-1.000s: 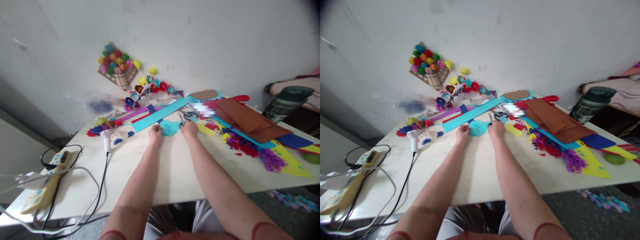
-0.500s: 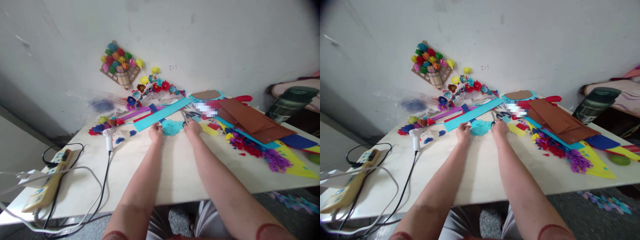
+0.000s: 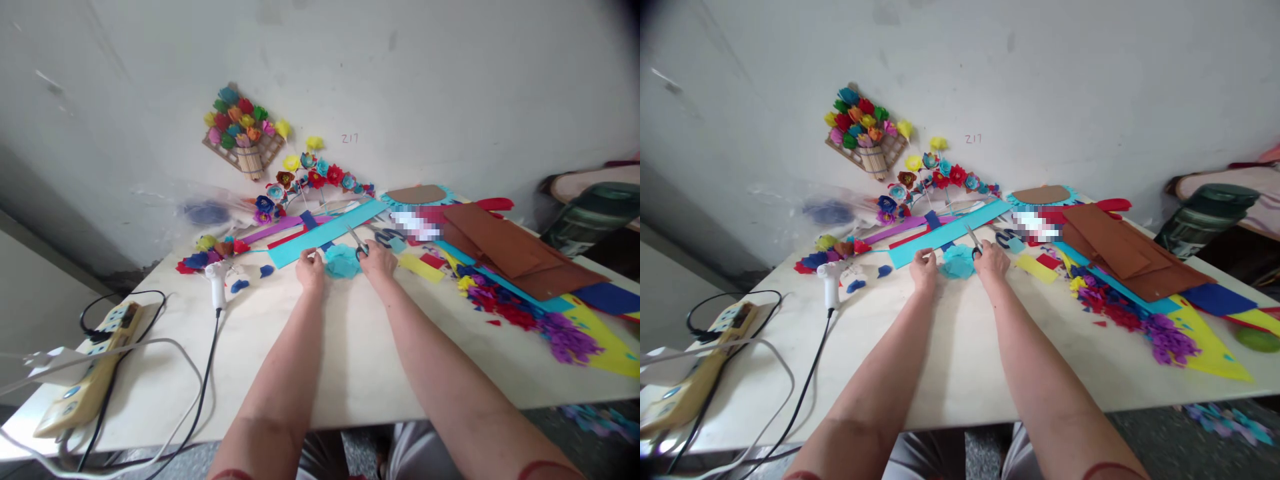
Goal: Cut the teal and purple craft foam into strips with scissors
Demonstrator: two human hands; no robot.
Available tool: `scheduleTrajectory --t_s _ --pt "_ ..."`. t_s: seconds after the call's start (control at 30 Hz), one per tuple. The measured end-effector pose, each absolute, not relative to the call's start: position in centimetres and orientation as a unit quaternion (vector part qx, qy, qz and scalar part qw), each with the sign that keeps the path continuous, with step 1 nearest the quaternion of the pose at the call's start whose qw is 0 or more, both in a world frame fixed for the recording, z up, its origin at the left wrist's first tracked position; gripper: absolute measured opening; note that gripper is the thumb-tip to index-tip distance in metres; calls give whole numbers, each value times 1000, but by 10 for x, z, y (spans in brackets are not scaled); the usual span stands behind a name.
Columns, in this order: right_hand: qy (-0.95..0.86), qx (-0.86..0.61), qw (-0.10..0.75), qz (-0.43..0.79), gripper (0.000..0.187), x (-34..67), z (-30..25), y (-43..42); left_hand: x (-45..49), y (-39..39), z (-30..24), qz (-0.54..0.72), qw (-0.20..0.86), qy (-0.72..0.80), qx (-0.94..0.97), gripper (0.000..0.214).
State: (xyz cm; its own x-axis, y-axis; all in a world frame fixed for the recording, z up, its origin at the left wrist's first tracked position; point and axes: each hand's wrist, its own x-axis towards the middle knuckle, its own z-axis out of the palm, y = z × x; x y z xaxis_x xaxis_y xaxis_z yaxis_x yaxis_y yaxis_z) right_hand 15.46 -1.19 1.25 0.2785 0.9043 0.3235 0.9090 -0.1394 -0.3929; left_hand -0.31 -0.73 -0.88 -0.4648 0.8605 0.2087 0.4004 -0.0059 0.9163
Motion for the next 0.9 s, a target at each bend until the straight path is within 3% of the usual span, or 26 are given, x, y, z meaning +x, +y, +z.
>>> scheduleTrajectory --t_s 0.33,0.63,0.8,0.9 --pt "-613 -744 265 -8 39 154 5 -8 -7 -2 -14 604 292 635 383 28" --pt "-643 -718 266 -8 41 148 4 -9 -10 12 -14 566 342 657 362 27" --pt "-647 -716 264 -8 40 147 0 -8 -19 20 -3 557 236 692 394 23" --pt "-652 -711 264 -13 39 146 -1 -8 -27 26 7 554 191 710 391 32"
